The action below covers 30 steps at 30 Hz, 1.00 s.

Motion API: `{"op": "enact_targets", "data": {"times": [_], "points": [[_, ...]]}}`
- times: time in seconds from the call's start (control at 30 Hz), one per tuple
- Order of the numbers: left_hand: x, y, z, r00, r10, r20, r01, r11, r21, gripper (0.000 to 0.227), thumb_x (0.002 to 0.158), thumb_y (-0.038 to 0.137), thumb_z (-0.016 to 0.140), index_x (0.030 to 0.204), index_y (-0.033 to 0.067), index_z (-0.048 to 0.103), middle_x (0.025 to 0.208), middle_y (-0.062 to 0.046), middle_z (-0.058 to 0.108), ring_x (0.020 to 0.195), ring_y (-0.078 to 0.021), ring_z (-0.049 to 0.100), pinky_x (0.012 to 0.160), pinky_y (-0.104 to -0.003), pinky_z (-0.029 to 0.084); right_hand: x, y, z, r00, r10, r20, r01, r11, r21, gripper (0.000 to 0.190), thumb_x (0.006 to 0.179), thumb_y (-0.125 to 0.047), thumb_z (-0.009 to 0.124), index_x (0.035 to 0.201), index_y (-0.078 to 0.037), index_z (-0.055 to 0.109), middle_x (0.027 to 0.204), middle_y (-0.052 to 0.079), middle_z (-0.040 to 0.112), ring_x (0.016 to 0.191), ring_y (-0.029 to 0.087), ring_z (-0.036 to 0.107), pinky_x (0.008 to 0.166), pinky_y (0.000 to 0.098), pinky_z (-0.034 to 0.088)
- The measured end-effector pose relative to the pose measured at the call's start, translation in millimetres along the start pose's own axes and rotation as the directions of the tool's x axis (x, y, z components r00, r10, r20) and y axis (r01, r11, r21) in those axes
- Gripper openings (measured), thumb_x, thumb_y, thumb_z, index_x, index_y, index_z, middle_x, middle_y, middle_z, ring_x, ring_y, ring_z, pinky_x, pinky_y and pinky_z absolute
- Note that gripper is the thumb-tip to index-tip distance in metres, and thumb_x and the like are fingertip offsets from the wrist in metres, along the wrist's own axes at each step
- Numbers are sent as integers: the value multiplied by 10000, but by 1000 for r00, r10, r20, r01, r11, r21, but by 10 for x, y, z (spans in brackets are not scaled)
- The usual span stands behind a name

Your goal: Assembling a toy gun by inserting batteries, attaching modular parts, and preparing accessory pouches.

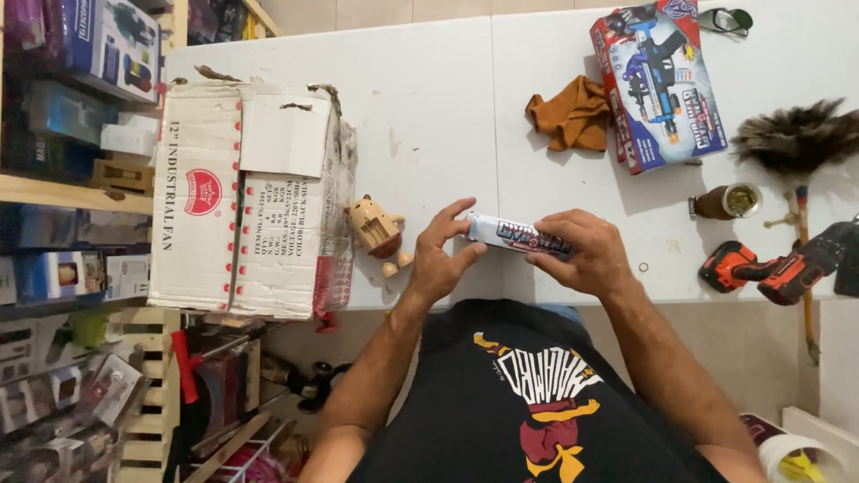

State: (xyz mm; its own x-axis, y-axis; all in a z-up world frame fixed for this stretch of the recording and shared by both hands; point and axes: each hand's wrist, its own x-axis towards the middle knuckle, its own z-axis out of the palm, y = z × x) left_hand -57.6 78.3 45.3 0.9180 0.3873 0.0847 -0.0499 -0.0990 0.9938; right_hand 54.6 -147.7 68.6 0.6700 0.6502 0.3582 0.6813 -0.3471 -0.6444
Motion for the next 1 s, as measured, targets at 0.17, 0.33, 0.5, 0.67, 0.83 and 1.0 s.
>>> {"op": "enact_targets", "data": {"times": [0.17, 0.33, 0.5, 0.67, 0.83, 1.0], "points": [[42, -364, -77, 966, 213, 144, -197, 973, -122, 172, 861, 109, 807, 1021, 70, 757, 1198, -112, 682, 1180, -286, 645, 1066, -427, 466, 51, 53, -14, 999, -35, 37, 33, 998, 50, 308, 755, -246, 912, 989, -85, 790, 928, 92, 778, 860, 297, 741, 774, 382, 586], [40, -448, -81, 964, 221, 147, -197, 967, -162, 212, 885, 151, 804, 1081, 87, 756, 1182, -94, 650, 1135, -231, 621, 1041, -404, 459, 99, 33, -58, 986, -120, 117, 133, 985, -111, 300, 741, -240, 907, 969, -107, 765, 895, 70, 771, 835, 265, 745, 745, 363, 590], [96, -408, -46, 962, 234, 139, -207, 960, -187, 220, 891, 116, 792, 1103, 75, 752, 1176, -96, 634, 1101, -208, 608, 998, -366, 472, 192, 55, -94, 962, -197, 191, 238, 944, -227, 227, 821, -269, 826, 975, -143, 717, 874, 27, 755, 814, 225, 738, 713, 334, 580], [1, -418, 84, 979, 175, 102, -142, 951, -274, 253, 900, 74, 760, 1152, 72, 739, 1239, -95, 579, 1146, -195, 558, 1033, -362, 438, 281, -74, -57, 931, -222, 292, 312, 896, -315, 305, 864, -369, 774, 1028, -132, 675, 830, 65, 735, 788, 242, 737, 693, 356, 581], [49, -366, 140, 967, 221, 130, -186, 953, -239, 253, 881, 80, 765, 1134, 89, 750, 1236, -99, 585, 1172, -225, 568, 1060, -395, 425, 532, -364, -42, 811, -248, 530, 412, 885, -216, 543, 927, -277, 666, 1436, -185, 501, 1174, 140, 673, 842, 327, 752, 714, 435, 615], [178, -332, 67, 947, 273, 171, -253, 959, -130, 334, 775, 70, 839, 1095, 72, 742, 1237, -135, 606, 1181, -296, 606, 1056, -460, 450, 917, -593, -89, 667, -154, 729, 452, 862, -231, 443, 982, -228, 560, 1412, -245, 459, 1270, 150, 566, 858, 376, 756, 719, 490, 647]]}}
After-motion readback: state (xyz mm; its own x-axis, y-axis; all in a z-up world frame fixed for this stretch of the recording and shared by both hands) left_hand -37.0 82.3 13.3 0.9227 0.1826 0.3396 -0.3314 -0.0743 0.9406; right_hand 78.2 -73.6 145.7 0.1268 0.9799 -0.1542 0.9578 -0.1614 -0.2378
